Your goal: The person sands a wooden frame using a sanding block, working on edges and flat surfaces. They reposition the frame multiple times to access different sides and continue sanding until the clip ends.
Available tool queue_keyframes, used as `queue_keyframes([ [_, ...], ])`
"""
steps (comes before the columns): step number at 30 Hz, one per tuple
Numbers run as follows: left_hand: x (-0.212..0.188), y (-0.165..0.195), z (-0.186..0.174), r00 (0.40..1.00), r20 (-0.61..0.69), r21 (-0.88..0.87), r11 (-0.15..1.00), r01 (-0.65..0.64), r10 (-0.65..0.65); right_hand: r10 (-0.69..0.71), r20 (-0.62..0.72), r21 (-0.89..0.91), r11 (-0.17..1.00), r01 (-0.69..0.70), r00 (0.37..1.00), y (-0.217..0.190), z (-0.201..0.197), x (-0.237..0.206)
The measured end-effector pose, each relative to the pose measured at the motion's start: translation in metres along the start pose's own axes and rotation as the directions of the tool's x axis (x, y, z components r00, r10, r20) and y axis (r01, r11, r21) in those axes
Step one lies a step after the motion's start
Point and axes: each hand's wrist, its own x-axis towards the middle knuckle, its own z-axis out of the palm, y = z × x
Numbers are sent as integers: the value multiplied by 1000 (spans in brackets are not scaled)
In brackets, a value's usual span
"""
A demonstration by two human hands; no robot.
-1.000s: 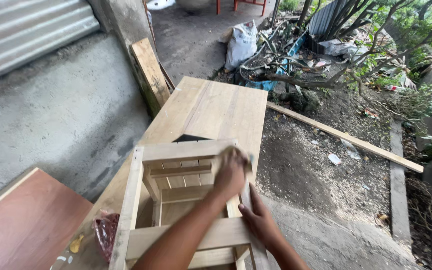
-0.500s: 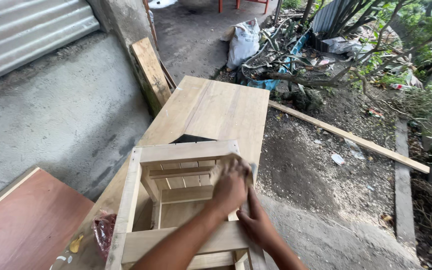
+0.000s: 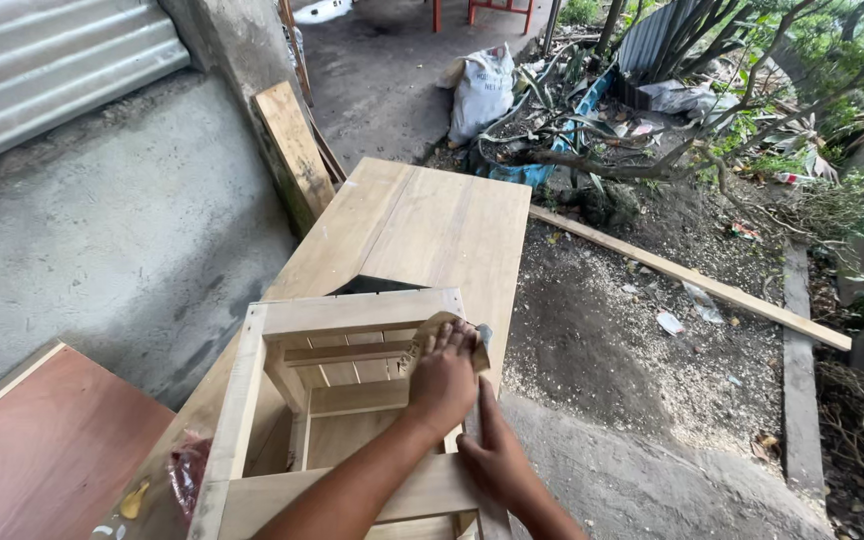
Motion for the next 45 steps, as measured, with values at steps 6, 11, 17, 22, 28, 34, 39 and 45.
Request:
queue_keyframes([
  [6, 73, -29, -17, 967, 160, -21, 979, 203, -197, 67, 23, 65, 996, -69, 997, 1, -1, -4],
  [11, 14, -10, -11, 999, 28, -121, 993, -12, 15, -22, 19, 36, 999, 21, 1000, 5, -1, 1],
  [17, 47, -18, -21, 997, 50, -106, 992, 68, -63, 50, 29, 32, 998, -51, 998, 6, -2, -2],
  [22, 72, -23, -7, 990, 55, -20, 991, 130, -129, 97, 35, 101, 990, -100, 995, 2, -3, -5],
  [28, 29, -19, 7, 997, 75, -53, 999, -10, 14, 45, 22, 41, 998, -46, 999, -3, -4, -1],
  [34, 84, -21, -43, 930, 282, -107, 955, 276, -237, 98, 38, 102, 990, -102, 994, -8, -4, -4],
  [39, -4, 3, -51, 993, 87, -202, 977, -63, 82, 29, 34, 176, 984, -34, 999, -5, -1, -3],
  [45, 32, -8, -52, 955, 281, -165, 975, 150, -100, 99, 23, 257, 961, -101, 995, 6, 2, -3],
])
